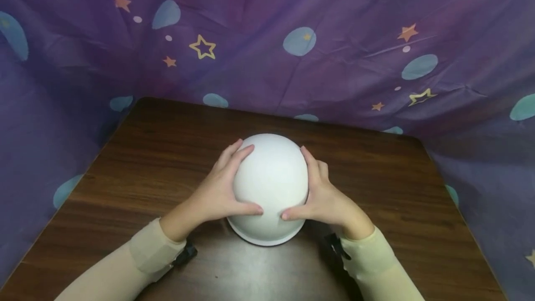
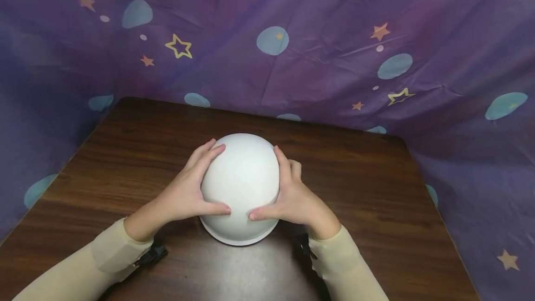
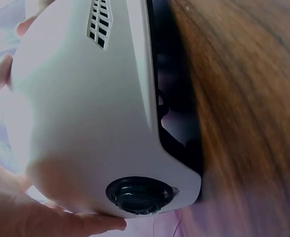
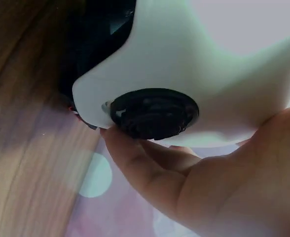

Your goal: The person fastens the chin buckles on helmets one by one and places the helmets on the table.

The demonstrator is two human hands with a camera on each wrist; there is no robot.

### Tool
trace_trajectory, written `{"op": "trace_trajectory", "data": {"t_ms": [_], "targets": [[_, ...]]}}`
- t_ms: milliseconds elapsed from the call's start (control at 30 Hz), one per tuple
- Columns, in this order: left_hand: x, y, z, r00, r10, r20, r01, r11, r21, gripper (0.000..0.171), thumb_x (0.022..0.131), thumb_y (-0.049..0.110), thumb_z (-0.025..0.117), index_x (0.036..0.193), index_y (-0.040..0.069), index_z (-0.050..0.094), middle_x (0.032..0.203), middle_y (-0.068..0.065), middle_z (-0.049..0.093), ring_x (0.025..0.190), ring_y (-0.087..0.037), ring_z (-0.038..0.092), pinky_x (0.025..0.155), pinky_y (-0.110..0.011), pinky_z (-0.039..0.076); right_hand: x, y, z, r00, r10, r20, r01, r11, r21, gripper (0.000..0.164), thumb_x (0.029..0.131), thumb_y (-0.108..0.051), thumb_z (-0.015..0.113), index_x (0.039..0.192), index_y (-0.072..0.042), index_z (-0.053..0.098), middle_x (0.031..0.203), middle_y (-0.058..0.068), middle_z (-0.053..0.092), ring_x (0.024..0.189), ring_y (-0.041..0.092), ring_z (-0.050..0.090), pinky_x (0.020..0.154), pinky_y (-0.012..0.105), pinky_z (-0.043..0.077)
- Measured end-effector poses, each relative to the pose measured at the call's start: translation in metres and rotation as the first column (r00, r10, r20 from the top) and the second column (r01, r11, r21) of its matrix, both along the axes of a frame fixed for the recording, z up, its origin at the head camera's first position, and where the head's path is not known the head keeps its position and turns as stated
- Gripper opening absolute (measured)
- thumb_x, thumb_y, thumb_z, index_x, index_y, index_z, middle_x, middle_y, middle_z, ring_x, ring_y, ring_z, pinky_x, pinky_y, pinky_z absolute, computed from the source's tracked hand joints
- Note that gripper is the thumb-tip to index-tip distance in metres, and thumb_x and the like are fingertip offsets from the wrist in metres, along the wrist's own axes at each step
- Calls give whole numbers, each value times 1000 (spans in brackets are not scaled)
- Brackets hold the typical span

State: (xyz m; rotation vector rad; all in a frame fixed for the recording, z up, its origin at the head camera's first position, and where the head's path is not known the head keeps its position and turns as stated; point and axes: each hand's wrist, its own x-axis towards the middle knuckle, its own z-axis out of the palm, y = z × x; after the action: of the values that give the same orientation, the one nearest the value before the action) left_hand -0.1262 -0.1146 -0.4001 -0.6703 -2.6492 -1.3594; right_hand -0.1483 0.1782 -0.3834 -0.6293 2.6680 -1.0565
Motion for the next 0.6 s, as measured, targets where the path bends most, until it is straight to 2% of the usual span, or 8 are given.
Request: {"op": "trace_trajectory", "data": {"t_ms": [133, 400, 600], "targets": [[0, 0, -2, 1000, -1, -12, 1, 1000, -21, 131, 63, 46, 103, 169, 25, 29, 176, -13, 14, 157, -46, 23, 113, -73, 35, -4, 2, -3, 1000, 25, 19, -24, 1000, -19, 154, 64, -43, 103, 171, -17, -5, 157, 32, 15, 139, 50, 35, 108, 71, 42], [-1, -2, -6, 1000, -10, -7, 10, 1000, -22, 130, 64, 46, 103, 169, 26, 29, 176, -13, 13, 157, -49, 18, 111, -77, 33, -11, 5, -9, 997, 48, 54, -46, 998, -30, 155, 64, -44, 102, 171, -17, -7, 158, 32, 14, 141, 51, 33, 110, 72, 38], [-1, -4, -10, 999, -23, 21, 24, 1000, -19, 127, 67, 47, 101, 169, 28, 27, 176, -16, 10, 157, -51, 17, 110, -79, 33, -12, 10, -13, 994, 79, 78, -75, 996, -48, 148, 71, -40, 99, 171, -15, -7, 162, 32, 11, 145, 49, 27, 113, 73, 34]]}}
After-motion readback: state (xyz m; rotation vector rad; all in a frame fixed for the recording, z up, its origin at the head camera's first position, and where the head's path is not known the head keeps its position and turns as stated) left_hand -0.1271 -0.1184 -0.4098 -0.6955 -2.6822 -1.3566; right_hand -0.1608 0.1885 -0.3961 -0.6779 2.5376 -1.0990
